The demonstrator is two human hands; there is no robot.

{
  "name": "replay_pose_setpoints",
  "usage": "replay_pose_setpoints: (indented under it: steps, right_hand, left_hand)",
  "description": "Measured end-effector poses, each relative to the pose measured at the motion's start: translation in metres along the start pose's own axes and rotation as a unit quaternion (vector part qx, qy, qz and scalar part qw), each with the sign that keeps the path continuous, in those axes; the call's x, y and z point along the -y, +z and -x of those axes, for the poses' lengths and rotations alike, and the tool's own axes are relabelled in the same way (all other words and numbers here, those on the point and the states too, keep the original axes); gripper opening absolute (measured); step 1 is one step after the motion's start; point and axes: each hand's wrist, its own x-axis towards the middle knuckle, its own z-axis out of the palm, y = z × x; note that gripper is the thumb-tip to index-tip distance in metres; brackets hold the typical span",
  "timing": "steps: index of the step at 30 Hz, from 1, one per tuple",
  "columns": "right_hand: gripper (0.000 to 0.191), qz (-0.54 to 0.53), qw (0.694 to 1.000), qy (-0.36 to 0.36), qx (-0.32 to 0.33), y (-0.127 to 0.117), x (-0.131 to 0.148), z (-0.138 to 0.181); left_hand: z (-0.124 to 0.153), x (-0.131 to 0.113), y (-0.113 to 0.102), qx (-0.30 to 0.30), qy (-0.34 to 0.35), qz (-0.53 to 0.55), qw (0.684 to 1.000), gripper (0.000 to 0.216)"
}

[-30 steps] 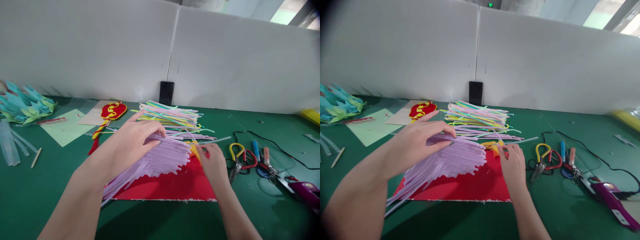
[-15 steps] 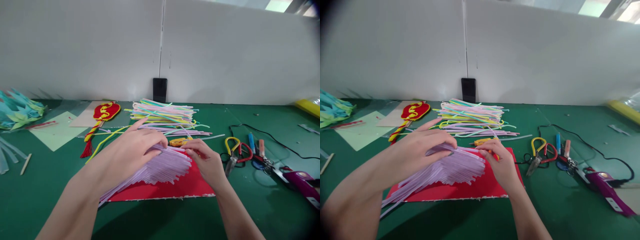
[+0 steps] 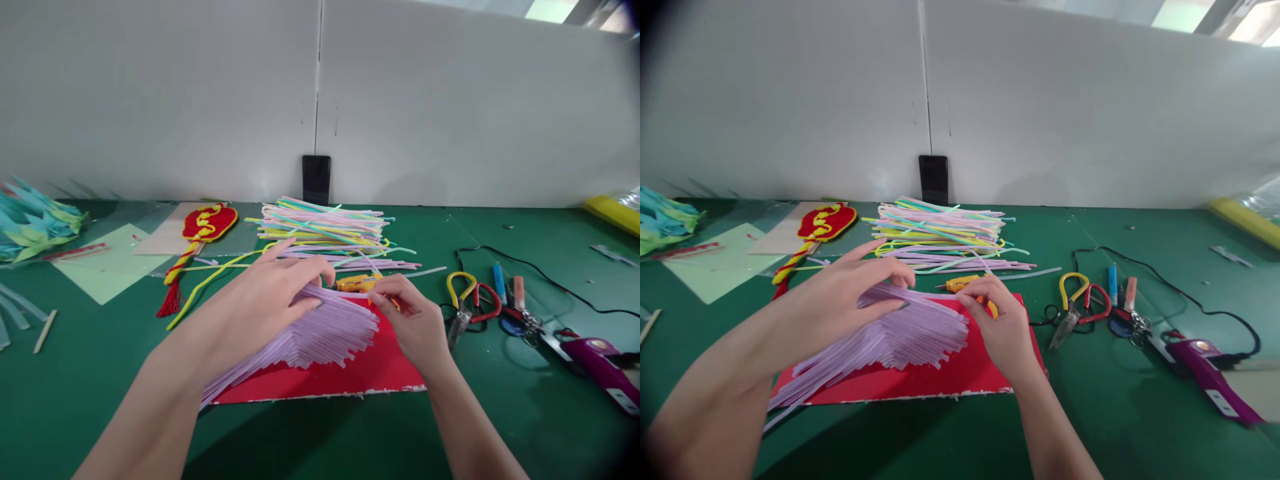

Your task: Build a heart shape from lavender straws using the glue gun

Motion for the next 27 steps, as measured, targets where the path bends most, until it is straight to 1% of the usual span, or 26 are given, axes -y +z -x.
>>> replay_pose_setpoints:
  steps: [6,14,21,27]
  right_hand:
    - [0.005,0.001,0.999,-0.029,-0.022,-0.0008,-0.0009,0.0015]
    - [0.009,0.001,0.999,-0.039,-0.014,0.0018,-0.0006,0.0021]
    - [0.01,-0.007,0.998,-0.053,-0.015,0.0032,-0.0011,0.0027]
    - [0.009,-0.008,0.999,-0.05,-0.014,0.0037,-0.0009,0.0031]
  left_hand:
    - [-0.0026,-0.0021,0.001,-0.003,0.018,-0.006,1.0,0.009]
    - [-0.0024,0.0029,0.003,-0.006,-0.006,-0.002,1.0,0.007]
    - [-0.0021,0.0037,0.0032,-0.011,-0.009,0.001,1.0,0.008]
    - [-0.0032,0.0048,0.0035,-0.015,-0.005,-0.008,1.0,0.011]
